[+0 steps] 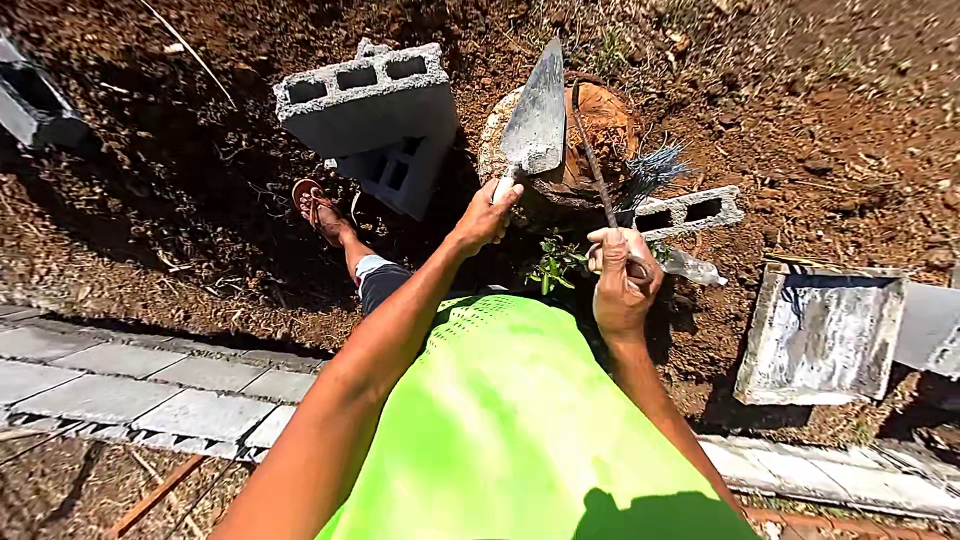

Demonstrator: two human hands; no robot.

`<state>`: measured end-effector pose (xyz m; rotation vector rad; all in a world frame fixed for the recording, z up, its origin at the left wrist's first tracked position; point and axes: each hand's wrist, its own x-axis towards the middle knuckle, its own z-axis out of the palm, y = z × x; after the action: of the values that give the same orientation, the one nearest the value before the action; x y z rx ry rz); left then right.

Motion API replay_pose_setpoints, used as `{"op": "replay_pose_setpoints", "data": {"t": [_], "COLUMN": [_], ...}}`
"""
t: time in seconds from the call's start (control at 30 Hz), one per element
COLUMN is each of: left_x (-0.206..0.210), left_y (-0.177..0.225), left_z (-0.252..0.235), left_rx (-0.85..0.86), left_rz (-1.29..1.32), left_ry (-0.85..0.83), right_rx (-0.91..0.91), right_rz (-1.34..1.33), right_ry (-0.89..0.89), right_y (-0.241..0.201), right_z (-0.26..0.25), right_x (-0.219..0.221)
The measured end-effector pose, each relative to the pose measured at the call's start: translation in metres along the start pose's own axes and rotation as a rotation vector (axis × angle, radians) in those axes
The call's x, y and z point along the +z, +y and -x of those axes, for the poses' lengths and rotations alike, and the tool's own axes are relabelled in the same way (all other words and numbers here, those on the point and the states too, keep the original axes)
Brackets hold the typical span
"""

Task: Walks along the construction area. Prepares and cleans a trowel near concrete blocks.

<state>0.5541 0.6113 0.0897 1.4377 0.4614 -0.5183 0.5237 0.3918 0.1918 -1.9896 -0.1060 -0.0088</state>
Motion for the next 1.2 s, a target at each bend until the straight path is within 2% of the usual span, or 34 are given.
{"op": "replay_pose_setpoints", "data": {"t": [0.07, 0.1, 0.2, 0.23, 0.27, 0.37, 0.43, 0.47, 0.5, 0.57, 0.6, 0.63, 0.73, 0.8, 0.83, 0.87, 0.97, 1.0, 1.13, 1.17, 1.2], "left_x": [0.005, 0.006, 0.006, 0.005, 0.003, 0.008, 0.008, 0.007, 0.006, 0.006, 0.006, 0.003, 0.003, 0.003, 0.003, 0.002, 0.002, -0.001, -0.001, -0.001, -0.001], "left_y": [-0.002, -0.004, -0.007, -0.007, -0.006, -0.014, -0.011, -0.009, -0.009, -0.011, -0.011, -0.010, -0.016, -0.012, -0.012, -0.012, -0.012, -0.010, -0.018, -0.015, -0.015], "left_z": [-0.002, -0.001, 0.000, -0.002, -0.004, 0.002, -0.001, -0.001, 0.000, 0.003, 0.002, 0.000, 0.006, 0.000, 0.000, 0.001, 0.003, 0.000, 0.005, 0.002, 0.002], "left_rx": [0.015, 0.021, 0.033, 0.036, 0.036, -0.020, -0.041, -0.054, -0.061, -0.064, -0.060, -0.052, -0.058, -0.050, -0.048, -0.045, -0.028, -0.020, -0.008, 0.003, 0.007], "left_rz": [0.031, 0.033, 0.033, 0.032, 0.038, 0.104, 0.141, 0.145, 0.143, 0.144, 0.141, 0.133, 0.106, 0.105, 0.101, 0.096, 0.081, 0.074, 0.056, 0.058, 0.056], "left_ry": [0.020, 0.023, 0.027, 0.028, 0.031, 0.035, 0.036, 0.037, 0.033, 0.032, 0.026, 0.025, 0.023, 0.029, 0.031, 0.035, 0.032, 0.030, 0.029, 0.031, 0.032], "right_rx": [-0.131, -0.099, 0.350, 0.398, 0.352, 0.026, -0.136, -0.152, -0.097, 0.226, 0.341, 0.342, 0.042, -0.137, -0.158, -0.105, 0.335, 0.360, -0.048, -0.087, -0.026], "right_rz": [0.017, -0.007, -0.315, -0.388, -0.421, -0.316, -0.229, -0.185, -0.160, -0.234, -0.270, -0.279, -0.194, -0.169, -0.167, -0.164, -0.265, -0.295, -0.196, -0.170, -0.185], "right_ry": [0.036, 0.014, -0.112, -0.117, -0.121, -0.030, 0.062, 0.061, 0.017, -0.100, -0.105, -0.096, -0.055, 0.028, 0.041, 0.014, -0.128, -0.119, 0.018, 0.043, 0.013], "right_y": [0.005, 0.021, 0.056, 0.048, 0.033, -0.015, -0.016, -0.003, 0.017, 0.050, 0.052, 0.043, -0.010, -0.019, -0.008, 0.010, 0.048, 0.041, -0.002, 0.005, 0.019], "right_z": [0.003, 0.009, 0.020, 0.014, 0.007, -0.002, -0.007, -0.001, 0.008, 0.023, 0.023, 0.017, 0.005, -0.007, -0.005, 0.002, 0.013, 0.006, -0.009, -0.011, -0.004], "right_x": [0.004, 0.012, 0.033, 0.030, 0.023, 0.000, 0.002, 0.010, 0.020, 0.038, 0.040, 0.037, 0.008, 0.007, 0.015, 0.025, 0.039, 0.034, 0.012, 0.018, 0.027]}}
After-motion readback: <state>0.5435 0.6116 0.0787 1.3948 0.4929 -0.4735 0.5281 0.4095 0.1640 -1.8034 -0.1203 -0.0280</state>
